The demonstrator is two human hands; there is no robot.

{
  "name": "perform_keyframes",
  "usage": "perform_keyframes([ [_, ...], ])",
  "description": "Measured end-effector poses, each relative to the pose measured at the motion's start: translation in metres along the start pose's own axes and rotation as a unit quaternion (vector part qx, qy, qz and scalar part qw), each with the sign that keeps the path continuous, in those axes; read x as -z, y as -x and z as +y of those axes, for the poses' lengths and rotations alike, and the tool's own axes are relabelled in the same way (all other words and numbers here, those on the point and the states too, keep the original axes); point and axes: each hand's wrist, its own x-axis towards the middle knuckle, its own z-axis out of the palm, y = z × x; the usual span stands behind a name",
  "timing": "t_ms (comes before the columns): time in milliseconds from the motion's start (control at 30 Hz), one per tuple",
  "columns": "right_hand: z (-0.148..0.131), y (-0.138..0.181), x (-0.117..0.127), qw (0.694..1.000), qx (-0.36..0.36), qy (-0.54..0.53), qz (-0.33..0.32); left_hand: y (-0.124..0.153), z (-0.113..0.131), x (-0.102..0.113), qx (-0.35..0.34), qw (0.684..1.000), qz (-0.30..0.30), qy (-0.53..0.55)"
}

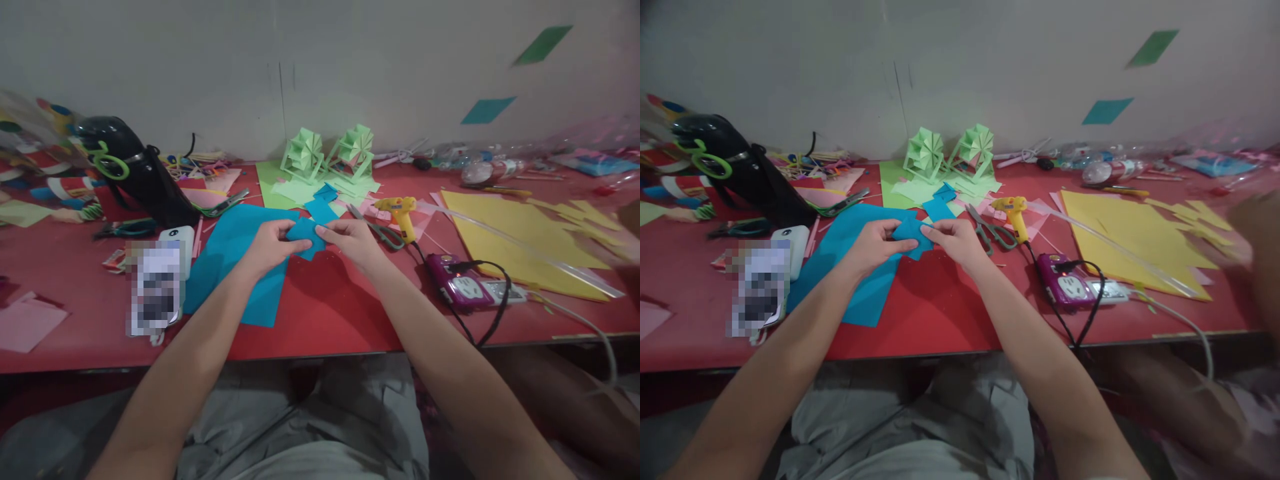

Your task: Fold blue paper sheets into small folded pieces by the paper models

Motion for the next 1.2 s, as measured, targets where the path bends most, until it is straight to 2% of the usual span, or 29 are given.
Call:
perform_keyframes([
  [133, 0.0008, -0.0016, -0.0016, 0.999, -0.013, -0.040, 0.015, -0.0017, -0.0018, 0.0008, -0.013, 1.000, 0.000, -0.015],
  [267, 0.0014, -0.0017, 0.0015, 0.999, 0.015, -0.003, 0.030, -0.0014, -0.0013, -0.0005, -0.009, 1.000, -0.014, -0.027],
  [433, -0.0007, 0.0003, 0.0026, 0.998, 0.038, 0.048, 0.005, 0.0000, 0.0002, -0.0003, 0.006, 0.999, -0.024, -0.040],
  [533, -0.0016, 0.0002, 0.0005, 0.999, 0.037, 0.031, -0.011, -0.0002, 0.0006, 0.0006, -0.004, 1.000, 0.000, -0.019],
  [667, -0.0016, -0.0006, 0.0006, 0.995, 0.065, 0.063, -0.040, -0.0005, 0.0004, -0.0002, -0.003, 1.000, 0.019, 0.014],
  [833, -0.0014, 0.0013, 0.0022, 0.983, 0.096, 0.123, -0.099, 0.0003, 0.0011, -0.0026, -0.030, 0.997, 0.022, -0.068],
  [967, -0.0012, 0.0040, 0.0001, 0.973, 0.093, 0.171, -0.122, -0.0001, 0.0006, -0.0034, -0.050, 0.996, -0.007, -0.071],
  [1133, -0.0034, 0.0041, -0.0024, 0.978, 0.084, 0.165, -0.093, -0.0035, -0.0032, -0.0014, -0.079, 0.991, 0.070, -0.080],
  [1200, -0.0035, 0.0035, -0.0032, 0.980, 0.087, 0.155, -0.091, -0.0043, -0.0042, -0.0009, -0.085, 0.989, 0.081, -0.094],
])
